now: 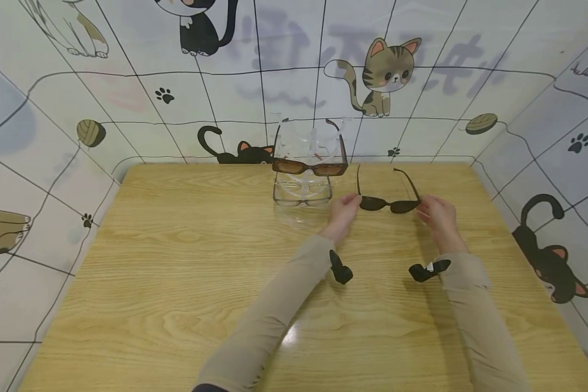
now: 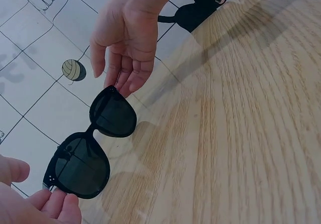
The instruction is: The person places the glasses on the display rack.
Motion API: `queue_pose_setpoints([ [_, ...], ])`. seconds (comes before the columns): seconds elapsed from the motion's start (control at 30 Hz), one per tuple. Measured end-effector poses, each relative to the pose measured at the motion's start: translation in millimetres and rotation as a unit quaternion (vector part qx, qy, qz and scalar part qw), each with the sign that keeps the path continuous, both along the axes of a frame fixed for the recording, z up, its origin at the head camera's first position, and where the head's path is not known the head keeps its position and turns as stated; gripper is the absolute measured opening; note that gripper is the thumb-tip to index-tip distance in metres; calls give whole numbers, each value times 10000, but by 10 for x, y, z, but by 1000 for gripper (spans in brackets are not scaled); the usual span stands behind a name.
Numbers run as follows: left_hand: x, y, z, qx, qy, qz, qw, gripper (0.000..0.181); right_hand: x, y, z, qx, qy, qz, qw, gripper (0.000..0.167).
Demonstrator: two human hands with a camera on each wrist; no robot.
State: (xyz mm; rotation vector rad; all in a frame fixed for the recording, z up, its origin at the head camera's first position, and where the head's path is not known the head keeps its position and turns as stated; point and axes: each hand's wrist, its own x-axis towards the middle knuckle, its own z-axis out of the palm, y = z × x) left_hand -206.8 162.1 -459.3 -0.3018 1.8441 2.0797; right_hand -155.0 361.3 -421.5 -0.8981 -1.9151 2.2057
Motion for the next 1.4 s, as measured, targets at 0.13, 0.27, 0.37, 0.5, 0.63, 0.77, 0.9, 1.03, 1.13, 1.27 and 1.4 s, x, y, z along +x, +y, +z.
queue_pose_setpoints([
  [0.13, 2, 5, -5, 27, 11, 98, 9999, 24, 19, 16, -21, 100, -16, -56, 9999, 18],
  [0.27, 7, 7, -14, 75, 10, 211, 9997, 19, 48, 30, -28, 97, 26, -167, 9998, 9],
  [0.37, 11, 8, -19, 107, -21, 283, 9995, 16, 76, 37, -27, -35, 165, -218, 9996, 11],
  [0.5, 9, 2, -28, 127, -68, 366, 9992, 13, 120, 36, -17, -181, 312, -173, 9992, 13],
  [0.63, 26, -19, -31, 318, -52, 407, 9987, 11, 183, 30, -8, -348, 418, -148, 9984, 15],
  [0.77, 61, -59, 8, 633, 49, 316, 9975, 12, 244, 21, -1, -565, 597, -155, 9965, 16],
  [0.9, 95, -101, 66, 705, 176, 227, 9971, 14, 289, 1, 11, -525, 741, -166, 9957, 17],
  [1.03, 118, -137, 98, 680, 360, 141, 9969, 15, 332, -31, 33, -482, 859, -223, 9949, 16],
  [1.13, 143, -158, 101, 621, 500, 55, 9968, 16, 381, -49, 55, -538, 950, -226, 9938, 15],
  [1.27, 193, -191, 134, 542, 758, -78, 9956, 16, 443, -67, 95, -705, 1057, -265, 9915, 13],
  [1.4, 247, -236, 213, 486, 1025, -211, 9933, 17, 489, -96, 155, -829, 1254, -306, 9882, 11],
])
